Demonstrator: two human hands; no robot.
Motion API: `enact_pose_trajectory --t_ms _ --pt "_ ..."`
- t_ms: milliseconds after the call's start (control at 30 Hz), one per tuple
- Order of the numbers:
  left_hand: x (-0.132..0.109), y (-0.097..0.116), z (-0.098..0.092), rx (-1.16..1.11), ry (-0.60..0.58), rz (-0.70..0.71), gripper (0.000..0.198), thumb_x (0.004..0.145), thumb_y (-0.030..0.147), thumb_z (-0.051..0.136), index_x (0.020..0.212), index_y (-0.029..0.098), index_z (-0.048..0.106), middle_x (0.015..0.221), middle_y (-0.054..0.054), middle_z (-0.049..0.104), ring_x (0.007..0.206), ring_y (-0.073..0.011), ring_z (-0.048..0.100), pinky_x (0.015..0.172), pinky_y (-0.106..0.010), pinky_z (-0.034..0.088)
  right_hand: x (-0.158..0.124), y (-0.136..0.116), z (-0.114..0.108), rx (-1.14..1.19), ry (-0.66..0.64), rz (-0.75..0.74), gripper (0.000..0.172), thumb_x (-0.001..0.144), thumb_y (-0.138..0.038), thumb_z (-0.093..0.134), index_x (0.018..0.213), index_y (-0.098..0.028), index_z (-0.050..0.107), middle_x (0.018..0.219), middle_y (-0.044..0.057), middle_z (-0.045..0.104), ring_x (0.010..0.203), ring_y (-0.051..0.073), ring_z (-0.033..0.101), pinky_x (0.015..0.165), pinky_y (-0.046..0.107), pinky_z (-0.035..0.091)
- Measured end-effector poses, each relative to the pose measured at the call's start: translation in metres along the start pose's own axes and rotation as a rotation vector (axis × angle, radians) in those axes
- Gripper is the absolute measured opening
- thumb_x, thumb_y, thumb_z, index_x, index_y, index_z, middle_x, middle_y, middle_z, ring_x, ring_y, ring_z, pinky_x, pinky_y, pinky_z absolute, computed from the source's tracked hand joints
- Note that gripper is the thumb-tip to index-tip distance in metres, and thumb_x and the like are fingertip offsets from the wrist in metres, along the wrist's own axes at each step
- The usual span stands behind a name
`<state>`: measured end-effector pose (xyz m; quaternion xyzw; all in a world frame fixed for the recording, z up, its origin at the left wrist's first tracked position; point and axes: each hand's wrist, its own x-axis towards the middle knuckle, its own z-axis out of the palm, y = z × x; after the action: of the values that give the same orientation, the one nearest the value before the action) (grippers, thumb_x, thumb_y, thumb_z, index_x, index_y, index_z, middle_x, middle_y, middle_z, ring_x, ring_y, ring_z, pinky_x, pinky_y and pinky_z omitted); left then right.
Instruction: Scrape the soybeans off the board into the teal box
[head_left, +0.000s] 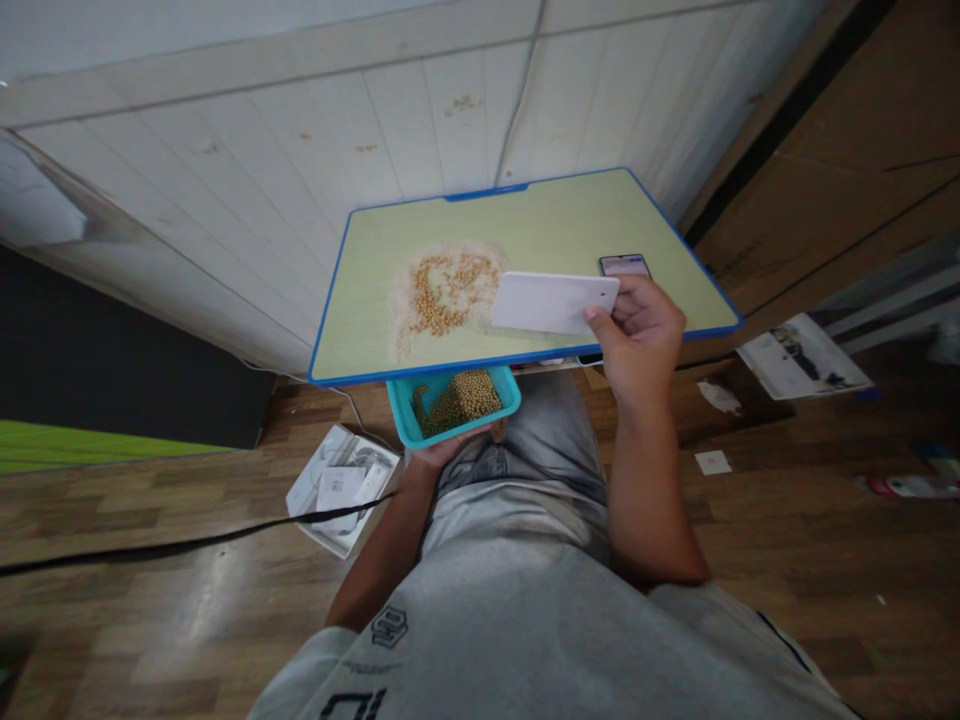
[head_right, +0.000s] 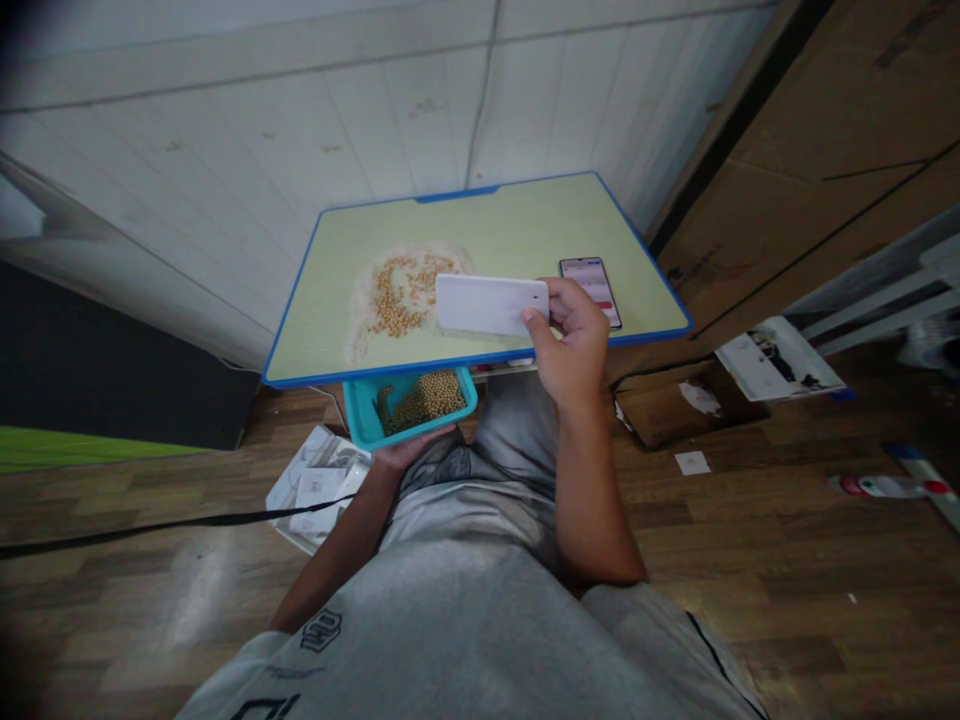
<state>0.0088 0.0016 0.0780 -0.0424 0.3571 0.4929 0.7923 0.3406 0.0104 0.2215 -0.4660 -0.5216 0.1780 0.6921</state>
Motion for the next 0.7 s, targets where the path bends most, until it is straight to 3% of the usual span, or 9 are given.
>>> enact_pose_trajectory --t_ms 67,133,233,400,567,700 --pt "0.003 0.001 -0.003 -0.018 -0.024 0.007 0.079 0.123 0.07 0.071 0.195 0.038 0.071 0.187 -0.02 0.079 0.191 -0.0551 0.057 0.136 -0.099 0.056 -0.001 0.0 0.001 -0.007 -0.002 -0.001 0.043 0.104 -0.067 0.098 0.12 -0.03 0.081 0.107 0.005 0.089 0.112 0.034 0.093 0.094 0.049 0.082" --pt "0.006 0.004 -0.007 -0.033 -0.054 0.023 0.081 0.125 0.073 0.064 0.198 0.038 0.068 0.192 -0.02 0.075 0.193 -0.0549 0.054 0.138 -0.102 0.05 -0.001 0.0 0.001 -0.005 0.0 -0.018 0.042 0.105 -0.066 0.097 0.12 -0.03 0.081 0.108 0.005 0.088 0.111 0.033 0.092 0.093 0.048 0.081" --pt "0.011 0.011 -0.014 -0.088 -0.091 0.038 0.087 0.13 0.079 0.044 0.204 0.036 0.06 0.205 -0.02 0.06 0.2 -0.0566 0.038 0.141 -0.107 0.033 0.0 0.001 0.002 0.0 -0.003 -0.031 0.043 0.104 -0.067 0.097 0.12 -0.03 0.081 0.107 0.005 0.087 0.106 0.032 0.091 0.089 0.045 0.08" --pt "0.026 0.024 -0.019 -0.196 -0.16 -0.01 0.096 0.126 0.083 0.046 0.209 0.036 0.05 0.218 -0.018 0.033 0.205 -0.0576 0.009 0.146 -0.105 0.015 -0.001 0.002 0.003 -0.01 -0.007 0.003 0.044 0.102 -0.067 0.099 0.119 -0.031 0.08 0.105 0.004 0.086 0.103 0.031 0.089 0.086 0.043 0.078" --pt "0.042 0.029 -0.011 -0.191 -0.227 -0.045 0.093 0.126 0.081 0.045 0.211 0.043 0.045 0.22 -0.014 0.028 0.205 -0.058 0.009 0.146 -0.105 0.013 -0.002 0.001 0.003 -0.018 0.004 0.001 0.043 0.101 -0.065 0.099 0.119 -0.031 0.079 0.106 0.003 0.086 0.101 0.03 0.088 0.086 0.042 0.076" --pt "0.041 0.024 0.0 -0.183 -0.225 -0.052 0.094 0.127 0.078 0.041 0.212 0.037 0.045 0.221 -0.016 0.025 0.206 -0.057 0.004 0.149 -0.102 0.007 0.0 0.005 0.013 -0.036 0.054 -0.033 0.044 0.1 -0.067 0.099 0.116 -0.031 0.079 0.101 0.003 0.086 0.096 0.03 0.089 0.086 0.042 0.078"
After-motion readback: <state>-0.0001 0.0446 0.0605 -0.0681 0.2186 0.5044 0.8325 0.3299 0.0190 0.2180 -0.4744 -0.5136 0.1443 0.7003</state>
